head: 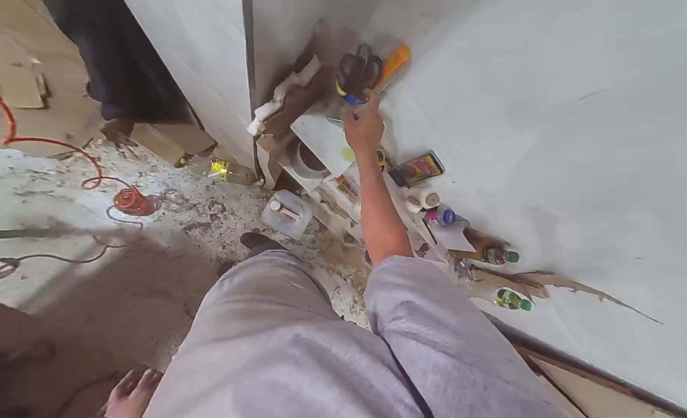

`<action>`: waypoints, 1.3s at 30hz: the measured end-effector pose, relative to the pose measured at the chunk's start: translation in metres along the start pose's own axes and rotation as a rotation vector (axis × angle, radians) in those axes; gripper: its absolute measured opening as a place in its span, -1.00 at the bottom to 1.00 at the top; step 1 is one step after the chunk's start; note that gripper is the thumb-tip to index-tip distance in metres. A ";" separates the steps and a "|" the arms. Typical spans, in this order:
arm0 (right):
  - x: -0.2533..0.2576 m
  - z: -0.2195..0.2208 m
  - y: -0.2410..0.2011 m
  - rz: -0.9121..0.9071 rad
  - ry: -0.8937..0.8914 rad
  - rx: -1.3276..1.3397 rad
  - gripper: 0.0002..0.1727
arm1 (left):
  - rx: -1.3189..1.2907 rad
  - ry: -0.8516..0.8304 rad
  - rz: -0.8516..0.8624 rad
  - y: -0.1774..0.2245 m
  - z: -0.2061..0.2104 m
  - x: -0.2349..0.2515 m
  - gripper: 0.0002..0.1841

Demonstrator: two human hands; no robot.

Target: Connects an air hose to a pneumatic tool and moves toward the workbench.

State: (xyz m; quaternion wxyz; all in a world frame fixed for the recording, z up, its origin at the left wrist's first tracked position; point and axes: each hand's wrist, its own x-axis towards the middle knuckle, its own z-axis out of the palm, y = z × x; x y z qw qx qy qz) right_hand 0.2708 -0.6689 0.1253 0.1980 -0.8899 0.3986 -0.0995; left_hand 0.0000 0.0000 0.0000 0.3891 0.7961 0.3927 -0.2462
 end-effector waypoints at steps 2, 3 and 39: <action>-0.021 -0.021 0.004 0.012 0.093 0.020 -0.31 | 0.011 0.082 -0.204 0.048 -0.015 -0.016 -0.45; -0.036 -0.034 0.006 0.013 0.165 0.029 -0.32 | 0.007 0.106 -0.208 0.051 -0.019 -0.007 -0.49; -0.634 0.594 -0.584 -1.603 -1.360 -0.759 -0.31 | -1.636 -0.044 -0.090 0.038 -0.084 0.189 -0.58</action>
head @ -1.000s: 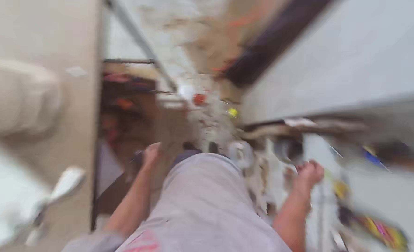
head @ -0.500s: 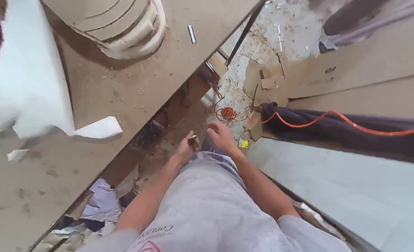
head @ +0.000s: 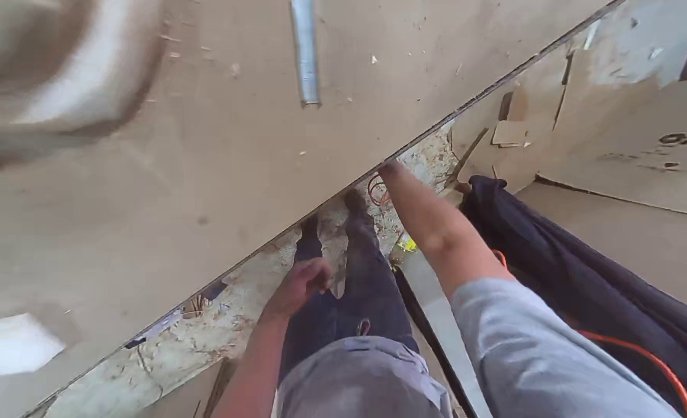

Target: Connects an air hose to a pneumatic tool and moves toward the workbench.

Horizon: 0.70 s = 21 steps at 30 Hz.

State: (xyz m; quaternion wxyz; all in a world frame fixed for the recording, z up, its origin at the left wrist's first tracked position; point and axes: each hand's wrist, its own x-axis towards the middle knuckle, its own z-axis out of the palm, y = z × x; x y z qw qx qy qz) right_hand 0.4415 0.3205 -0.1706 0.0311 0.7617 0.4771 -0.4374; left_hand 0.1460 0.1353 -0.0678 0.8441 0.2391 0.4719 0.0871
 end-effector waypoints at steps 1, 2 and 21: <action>0.015 -0.006 -0.003 -0.035 0.004 -0.023 -0.36 | 0.023 0.037 -0.020 -0.006 0.008 0.011 -0.58; 0.029 -0.007 -0.003 -0.067 0.022 -0.009 -0.40 | 0.051 0.049 -0.036 -0.011 0.015 0.021 -0.60; -0.337 -0.083 0.128 -0.421 0.625 1.941 -0.61 | 0.976 -0.326 0.511 0.058 0.254 0.033 -0.43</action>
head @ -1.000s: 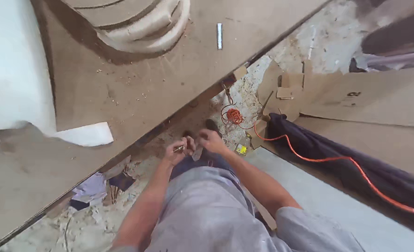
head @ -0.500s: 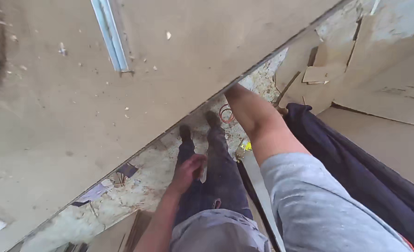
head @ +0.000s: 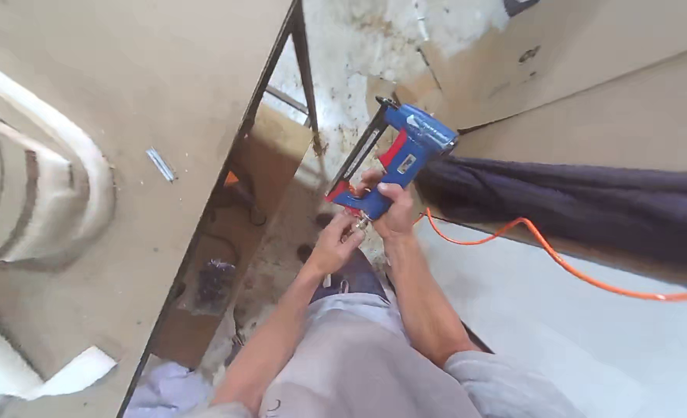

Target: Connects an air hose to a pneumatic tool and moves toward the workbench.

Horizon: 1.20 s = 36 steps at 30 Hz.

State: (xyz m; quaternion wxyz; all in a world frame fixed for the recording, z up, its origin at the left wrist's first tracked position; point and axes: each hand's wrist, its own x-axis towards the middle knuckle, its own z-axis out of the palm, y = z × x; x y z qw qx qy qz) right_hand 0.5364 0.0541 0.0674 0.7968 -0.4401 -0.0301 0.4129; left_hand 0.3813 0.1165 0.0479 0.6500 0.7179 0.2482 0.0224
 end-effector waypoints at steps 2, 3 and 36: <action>-0.034 0.005 -0.055 -0.059 0.025 -0.029 -0.47 | -0.055 -0.177 0.100 0.028 0.005 -0.015 -0.49; -0.052 0.011 -0.078 -0.102 0.064 -0.031 -0.50 | -0.038 -0.260 0.157 0.042 0.005 -0.023 -0.50; -0.405 0.008 -0.135 -0.895 0.497 0.451 -0.85 | -0.417 -0.909 0.204 0.159 0.148 -0.219 -0.67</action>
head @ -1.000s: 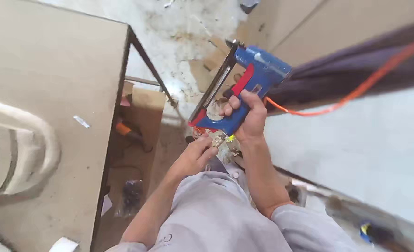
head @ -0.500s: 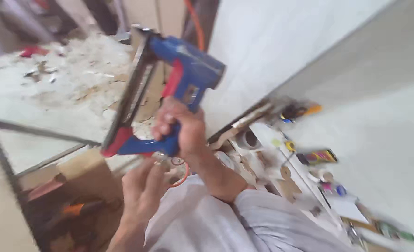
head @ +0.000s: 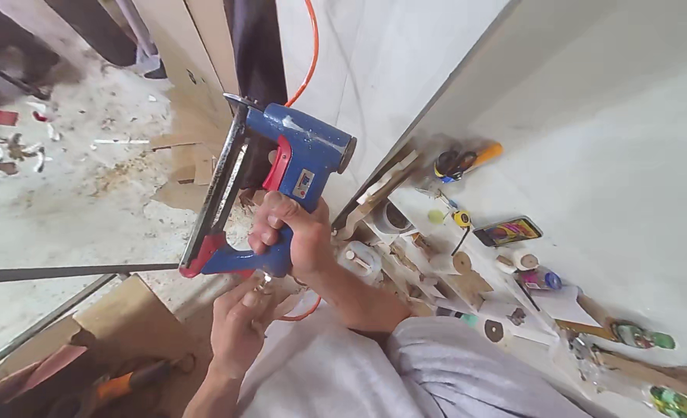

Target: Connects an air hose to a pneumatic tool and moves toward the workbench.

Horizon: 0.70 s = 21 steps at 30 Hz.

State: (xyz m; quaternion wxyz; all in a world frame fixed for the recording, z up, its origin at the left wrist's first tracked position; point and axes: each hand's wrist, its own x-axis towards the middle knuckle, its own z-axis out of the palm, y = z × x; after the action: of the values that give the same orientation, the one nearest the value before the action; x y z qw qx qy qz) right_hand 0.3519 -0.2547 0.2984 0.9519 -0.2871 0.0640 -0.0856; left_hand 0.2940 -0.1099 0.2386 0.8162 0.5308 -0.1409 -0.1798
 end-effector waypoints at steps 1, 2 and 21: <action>0.004 -0.005 -0.003 0.007 0.000 -0.012 -0.82 | -0.026 -0.007 -0.012 -0.006 -0.002 0.001 -0.68; 0.007 -0.011 -0.006 0.004 -0.008 -0.027 -0.79 | -0.030 -0.012 -0.028 -0.012 -0.005 0.000 -0.68; -0.075 -0.265 -0.065 0.280 0.850 -1.032 -0.68 | 0.972 0.527 0.123 -0.076 -0.105 -0.075 -0.46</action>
State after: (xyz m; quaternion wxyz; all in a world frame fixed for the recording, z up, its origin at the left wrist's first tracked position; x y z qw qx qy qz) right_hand 0.2248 -0.4348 0.1206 0.5874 -0.6347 0.5015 -0.0253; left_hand 0.2599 -0.0198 0.1243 0.4942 0.8639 -0.0293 0.0928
